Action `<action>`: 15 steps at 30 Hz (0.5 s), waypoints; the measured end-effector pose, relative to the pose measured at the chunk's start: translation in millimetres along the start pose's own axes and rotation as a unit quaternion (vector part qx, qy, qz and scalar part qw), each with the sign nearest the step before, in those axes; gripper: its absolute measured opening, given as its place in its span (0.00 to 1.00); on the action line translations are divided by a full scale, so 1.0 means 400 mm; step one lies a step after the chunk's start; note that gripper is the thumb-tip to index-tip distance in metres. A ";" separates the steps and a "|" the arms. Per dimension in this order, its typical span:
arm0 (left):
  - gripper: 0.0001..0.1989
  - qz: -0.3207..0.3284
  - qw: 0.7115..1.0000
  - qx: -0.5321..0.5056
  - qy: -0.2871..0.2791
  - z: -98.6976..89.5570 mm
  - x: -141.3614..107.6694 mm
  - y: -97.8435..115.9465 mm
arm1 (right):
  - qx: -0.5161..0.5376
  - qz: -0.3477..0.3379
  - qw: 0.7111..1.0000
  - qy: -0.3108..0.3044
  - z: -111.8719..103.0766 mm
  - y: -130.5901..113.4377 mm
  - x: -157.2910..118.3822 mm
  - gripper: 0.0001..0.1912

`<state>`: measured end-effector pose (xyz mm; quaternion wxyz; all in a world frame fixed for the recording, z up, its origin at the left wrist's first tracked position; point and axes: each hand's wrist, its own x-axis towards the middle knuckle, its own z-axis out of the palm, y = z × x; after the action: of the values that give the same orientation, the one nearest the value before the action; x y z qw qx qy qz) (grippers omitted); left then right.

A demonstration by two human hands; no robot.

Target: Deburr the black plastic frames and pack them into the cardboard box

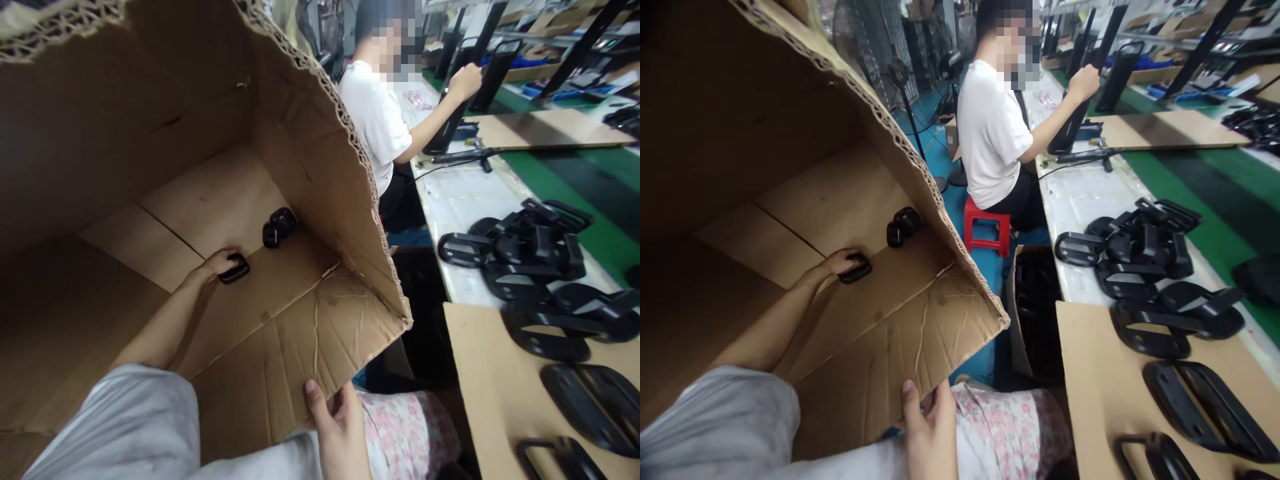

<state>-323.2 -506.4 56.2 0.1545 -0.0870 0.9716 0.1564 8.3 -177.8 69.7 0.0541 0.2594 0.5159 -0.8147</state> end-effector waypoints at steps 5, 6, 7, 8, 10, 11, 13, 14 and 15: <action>0.35 0.104 0.994 0.042 -0.015 -0.008 0.086 0.164 | 0.049 -0.004 0.999 0.012 0.009 0.022 0.001 0.31; 0.38 0.129 0.990 0.061 -0.015 -0.006 0.096 0.200 | 0.057 -0.008 0.998 0.015 0.013 0.027 0.001 0.32; 0.40 0.151 0.985 0.083 -0.016 -0.003 0.104 0.234 | 0.059 -0.011 0.998 0.016 0.016 0.032 0.002 0.33; 0.40 0.166 0.980 0.106 -0.016 0.002 0.110 0.266 | 0.056 -0.014 0.998 0.016 0.019 0.037 0.003 0.33; 0.37 0.174 0.975 0.135 -0.009 0.012 0.116 0.317 | 0.045 -0.013 0.999 0.015 0.023 0.048 0.003 0.34; 0.34 0.170 0.976 0.135 -0.002 0.016 0.115 0.335 | 0.041 -0.014 0.999 0.017 0.025 0.053 0.004 0.35; 0.27 0.169 0.978 0.124 0.022 0.024 0.110 0.359 | 0.037 -0.019 0.999 0.027 0.030 0.061 0.003 0.35; 0.23 0.177 0.977 0.111 0.040 0.026 0.105 0.365 | 0.036 -0.023 0.998 0.034 0.033 0.065 0.003 0.36; 0.18 0.186 0.976 0.097 0.057 0.028 0.100 0.370 | 0.035 -0.026 0.998 0.040 0.037 0.069 0.003 0.36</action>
<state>-389.6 -368.9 73.9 0.0747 0.1024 0.9885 0.0821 11.6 -203.1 51.6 0.0030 0.2796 0.4952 -0.8226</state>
